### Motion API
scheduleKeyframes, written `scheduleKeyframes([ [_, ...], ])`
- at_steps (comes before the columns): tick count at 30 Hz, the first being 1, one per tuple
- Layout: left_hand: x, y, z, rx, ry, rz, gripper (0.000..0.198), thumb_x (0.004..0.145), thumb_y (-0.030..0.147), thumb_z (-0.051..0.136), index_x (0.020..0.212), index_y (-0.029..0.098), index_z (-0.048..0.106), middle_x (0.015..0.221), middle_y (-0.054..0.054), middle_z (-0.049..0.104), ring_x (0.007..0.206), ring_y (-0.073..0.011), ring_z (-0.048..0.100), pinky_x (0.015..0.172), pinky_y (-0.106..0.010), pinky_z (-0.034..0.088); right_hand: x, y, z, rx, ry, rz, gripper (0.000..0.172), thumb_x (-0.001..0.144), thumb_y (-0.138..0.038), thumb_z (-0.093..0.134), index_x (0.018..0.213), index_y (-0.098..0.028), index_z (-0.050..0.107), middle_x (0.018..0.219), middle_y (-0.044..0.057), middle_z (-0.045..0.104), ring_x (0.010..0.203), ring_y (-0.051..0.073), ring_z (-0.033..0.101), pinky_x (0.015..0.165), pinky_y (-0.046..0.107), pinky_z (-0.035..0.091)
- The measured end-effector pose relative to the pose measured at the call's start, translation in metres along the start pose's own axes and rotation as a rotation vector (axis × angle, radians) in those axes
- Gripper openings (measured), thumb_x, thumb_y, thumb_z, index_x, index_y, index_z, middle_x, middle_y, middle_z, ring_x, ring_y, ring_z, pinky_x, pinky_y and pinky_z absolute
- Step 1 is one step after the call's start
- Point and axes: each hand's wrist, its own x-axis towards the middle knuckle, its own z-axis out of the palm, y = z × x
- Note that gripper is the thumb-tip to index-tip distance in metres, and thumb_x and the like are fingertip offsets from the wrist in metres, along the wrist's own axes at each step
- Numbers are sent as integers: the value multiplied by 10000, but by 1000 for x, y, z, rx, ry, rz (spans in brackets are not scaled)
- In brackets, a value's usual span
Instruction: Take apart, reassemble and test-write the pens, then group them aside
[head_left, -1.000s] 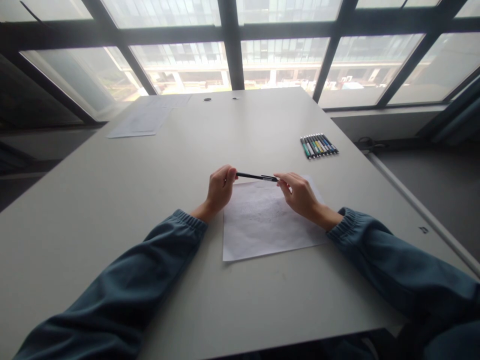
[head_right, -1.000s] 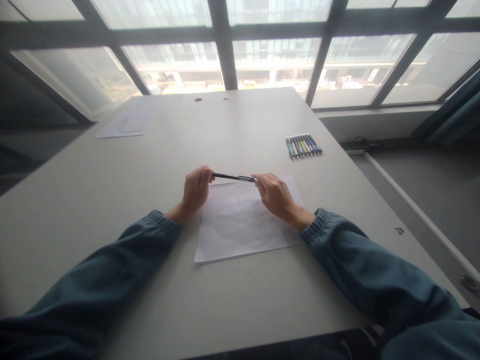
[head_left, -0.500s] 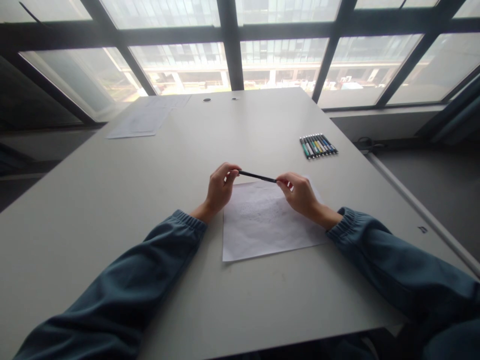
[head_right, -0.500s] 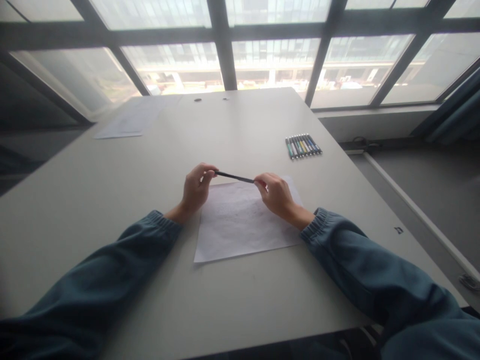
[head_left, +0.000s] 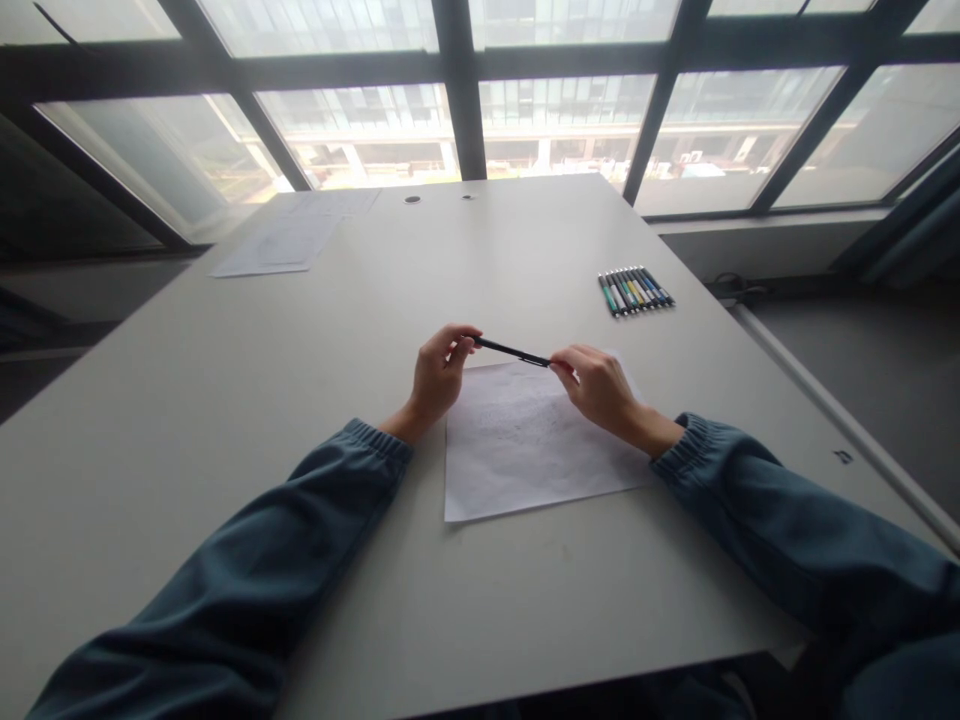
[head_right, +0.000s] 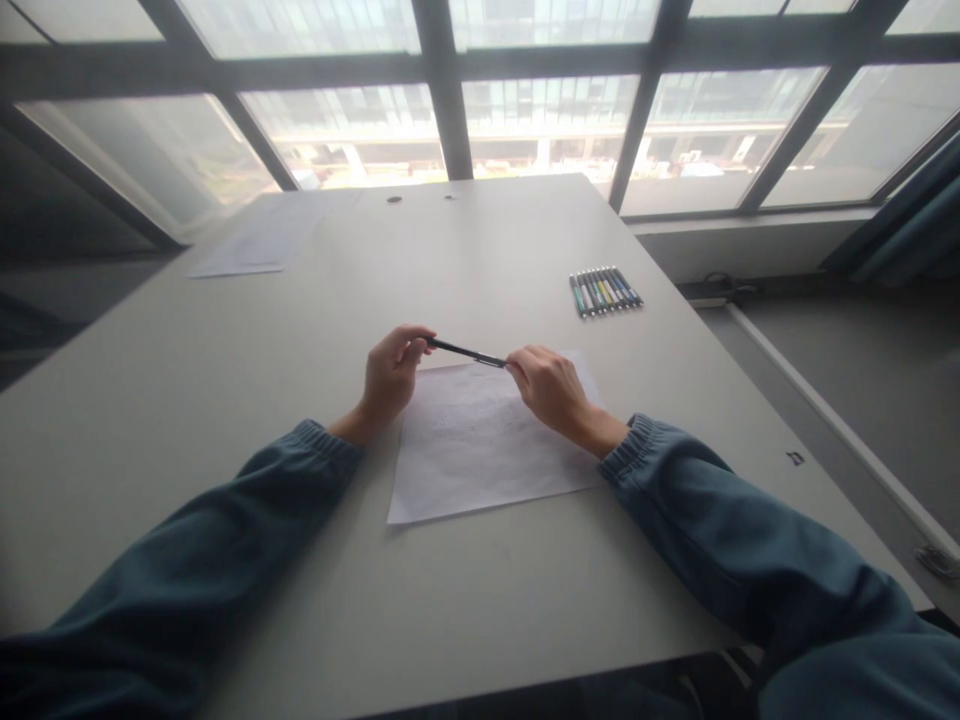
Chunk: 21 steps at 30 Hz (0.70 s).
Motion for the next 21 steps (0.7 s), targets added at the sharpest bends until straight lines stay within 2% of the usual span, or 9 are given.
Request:
scheduleKeyframes([
  [6, 2, -2, 0, -6, 25, -26, 297, 961, 451, 597, 1033, 193, 724, 897, -57, 752, 802, -167, 703, 716, -279, 530, 1, -2, 0, 40, 6, 17, 156, 976, -223, 552, 890, -189, 678, 806, 57, 687, 718, 187, 607, 693, 310, 456],
  [12, 2, -2, -1, -20, -2, -22, 303, 929, 454, 651, 1024, 188, 760, 916, -79, 771, 836, -191, 720, 744, -302, 536, 3, -4, 3, 442, 242, 200, 165, 934, -360, 638, 863, -214, 668, 828, 37, 707, 740, 179, 638, 695, 328, 529],
  [14, 2, -2, -2, -31, -36, 9, 276, 912, 443, 677, 1002, 200, 772, 920, -80, 772, 838, -194, 707, 753, -317, 541, 5, -4, 2, 635, 268, 267, 230, 880, -438, 707, 839, -220, 645, 801, 28, 690, 722, 178, 632, 662, 331, 528],
  [18, 3, 1, -3, -20, -103, 83, 202, 899, 402, 702, 930, 218, 781, 840, -68, 766, 816, -198, 650, 744, -347, 538, 8, -3, -3, 1053, 123, 365, 366, 791, -511, 794, 790, -226, 564, 711, -11, 619, 605, 134, 549, 576, 295, 471],
  [21, 3, 6, -4, -38, -158, 116, 172, 881, 382, 727, 910, 221, 780, 831, -67, 755, 835, -203, 650, 756, -358, 544, 11, -2, -8, 1261, -13, 441, 405, 759, -491, 830, 772, -226, 524, 698, -36, 576, 624, 120, 527, 588, 271, 445],
])
